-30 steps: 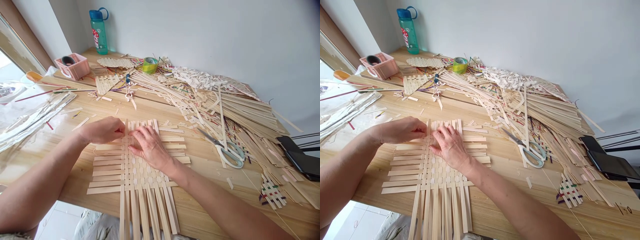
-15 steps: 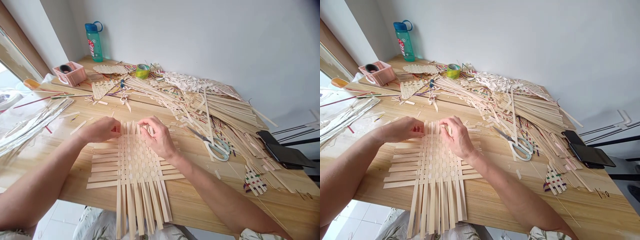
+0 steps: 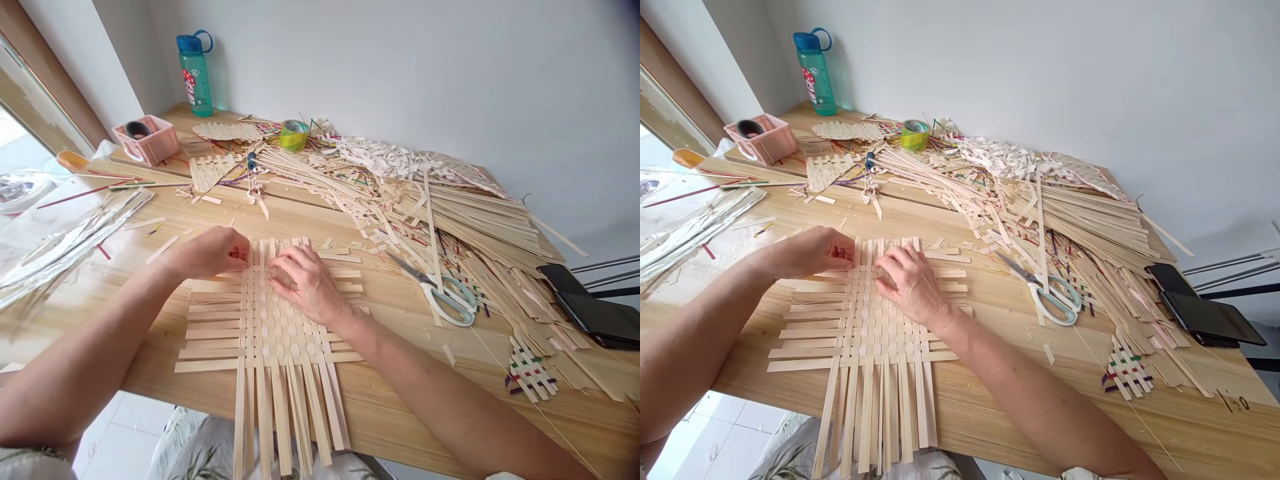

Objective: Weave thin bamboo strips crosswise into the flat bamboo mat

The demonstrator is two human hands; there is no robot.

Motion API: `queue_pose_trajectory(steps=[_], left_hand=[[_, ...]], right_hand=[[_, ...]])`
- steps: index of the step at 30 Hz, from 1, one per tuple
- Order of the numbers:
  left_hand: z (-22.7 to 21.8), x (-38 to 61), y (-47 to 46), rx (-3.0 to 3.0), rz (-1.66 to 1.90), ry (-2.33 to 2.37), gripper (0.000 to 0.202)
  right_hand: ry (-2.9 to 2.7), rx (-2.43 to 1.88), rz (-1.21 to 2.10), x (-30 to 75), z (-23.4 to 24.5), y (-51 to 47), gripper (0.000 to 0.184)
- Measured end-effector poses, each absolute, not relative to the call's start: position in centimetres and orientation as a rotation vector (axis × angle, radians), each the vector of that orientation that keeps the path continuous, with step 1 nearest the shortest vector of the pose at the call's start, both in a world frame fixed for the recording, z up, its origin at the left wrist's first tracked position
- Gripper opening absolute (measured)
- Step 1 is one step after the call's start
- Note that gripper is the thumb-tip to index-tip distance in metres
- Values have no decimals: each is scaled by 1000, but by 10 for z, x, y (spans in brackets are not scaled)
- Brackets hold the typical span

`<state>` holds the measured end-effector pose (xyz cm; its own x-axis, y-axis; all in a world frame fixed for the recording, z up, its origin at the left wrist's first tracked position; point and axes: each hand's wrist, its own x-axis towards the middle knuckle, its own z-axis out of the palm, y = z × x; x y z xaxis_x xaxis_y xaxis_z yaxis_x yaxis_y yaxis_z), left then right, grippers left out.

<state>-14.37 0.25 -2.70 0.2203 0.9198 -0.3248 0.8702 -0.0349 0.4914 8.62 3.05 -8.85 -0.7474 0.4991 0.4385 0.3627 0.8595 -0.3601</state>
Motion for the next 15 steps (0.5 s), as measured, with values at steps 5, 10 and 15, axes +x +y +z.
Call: queue_pose_trajectory(steps=[5,10,15], left_hand=[[-30,-146,3,2240,151,1484,14],[-31,-145,4,2374,77,1380,20],[-34,-145,3,2493,97,1348,23]], right_hand=[[-2533,-630,335,87,-87,32,13],[-2534,-639,333,87,-85,32,13],[-2507,-603,333,88,-90,34,12]])
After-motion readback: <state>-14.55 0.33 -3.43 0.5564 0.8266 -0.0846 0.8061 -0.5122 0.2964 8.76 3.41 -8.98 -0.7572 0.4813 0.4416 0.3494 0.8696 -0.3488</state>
